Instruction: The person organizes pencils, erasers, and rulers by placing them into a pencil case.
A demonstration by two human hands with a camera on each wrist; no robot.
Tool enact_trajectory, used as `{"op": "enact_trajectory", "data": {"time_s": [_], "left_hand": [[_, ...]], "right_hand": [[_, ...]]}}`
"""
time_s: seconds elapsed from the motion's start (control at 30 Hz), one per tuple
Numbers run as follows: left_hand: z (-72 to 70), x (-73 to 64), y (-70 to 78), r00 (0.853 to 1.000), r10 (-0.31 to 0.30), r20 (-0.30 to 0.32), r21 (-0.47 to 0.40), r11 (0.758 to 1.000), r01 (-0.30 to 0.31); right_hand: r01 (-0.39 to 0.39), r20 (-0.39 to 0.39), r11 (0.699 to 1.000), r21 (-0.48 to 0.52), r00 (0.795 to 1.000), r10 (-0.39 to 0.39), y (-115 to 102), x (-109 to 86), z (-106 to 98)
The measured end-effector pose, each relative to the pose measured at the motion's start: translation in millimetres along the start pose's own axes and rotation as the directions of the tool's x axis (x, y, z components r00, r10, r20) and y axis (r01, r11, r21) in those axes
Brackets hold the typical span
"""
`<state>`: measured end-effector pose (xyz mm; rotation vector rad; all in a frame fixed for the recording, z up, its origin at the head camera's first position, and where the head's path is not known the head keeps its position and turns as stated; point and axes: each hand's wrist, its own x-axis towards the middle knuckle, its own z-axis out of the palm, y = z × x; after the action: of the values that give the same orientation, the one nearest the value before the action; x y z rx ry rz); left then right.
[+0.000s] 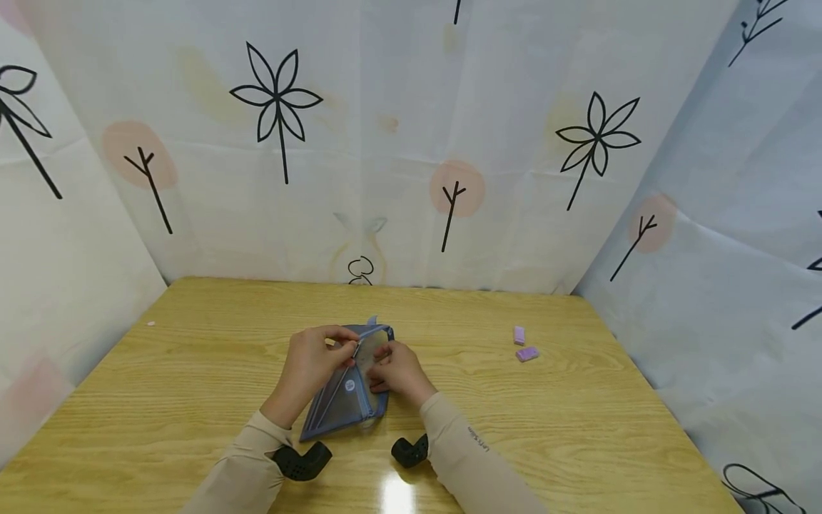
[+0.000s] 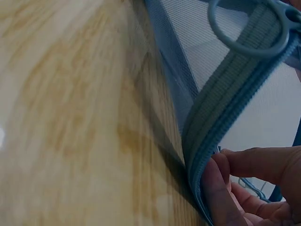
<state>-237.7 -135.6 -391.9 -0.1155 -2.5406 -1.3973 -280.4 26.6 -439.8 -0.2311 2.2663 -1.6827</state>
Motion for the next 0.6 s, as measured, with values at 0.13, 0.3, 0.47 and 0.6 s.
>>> {"op": "enact_trajectory", "data": {"time_s": [0.13, 0.3, 0.47, 0.6], "left_hand": [[-0.9, 0.0, 0.2, 1.0, -0.003, 0.003, -0.006, 1.0, 0.003], [-0.7, 0.2, 0.1, 1.0, -0.004, 0.002, 0.001, 1.0, 0.004], [-0.6, 0.6, -0.5, 1.0, 0.0, -0.005, 0.014, 1.0, 0.0], [-1.0, 0.4, -0.8, 1.0, 0.0, -0.008, 0.018, 1.0, 0.0]], "right_hand": [[0.02, -0.026, 1.0, -0.018, 0.999, -0.02, 0.4, 0.6, 3.3], [0.042, -0.031, 0.999, -0.034, 0.999, -0.043, 1.3, 0.7, 4.4], [0.044, -0.008, 0.999, -0.031, 0.999, -0.044, -0.5, -0.2, 3.0], [0.043, 0.026, 0.998, -0.038, 0.999, -0.042, -4.5, -1.7, -1.6]]}}
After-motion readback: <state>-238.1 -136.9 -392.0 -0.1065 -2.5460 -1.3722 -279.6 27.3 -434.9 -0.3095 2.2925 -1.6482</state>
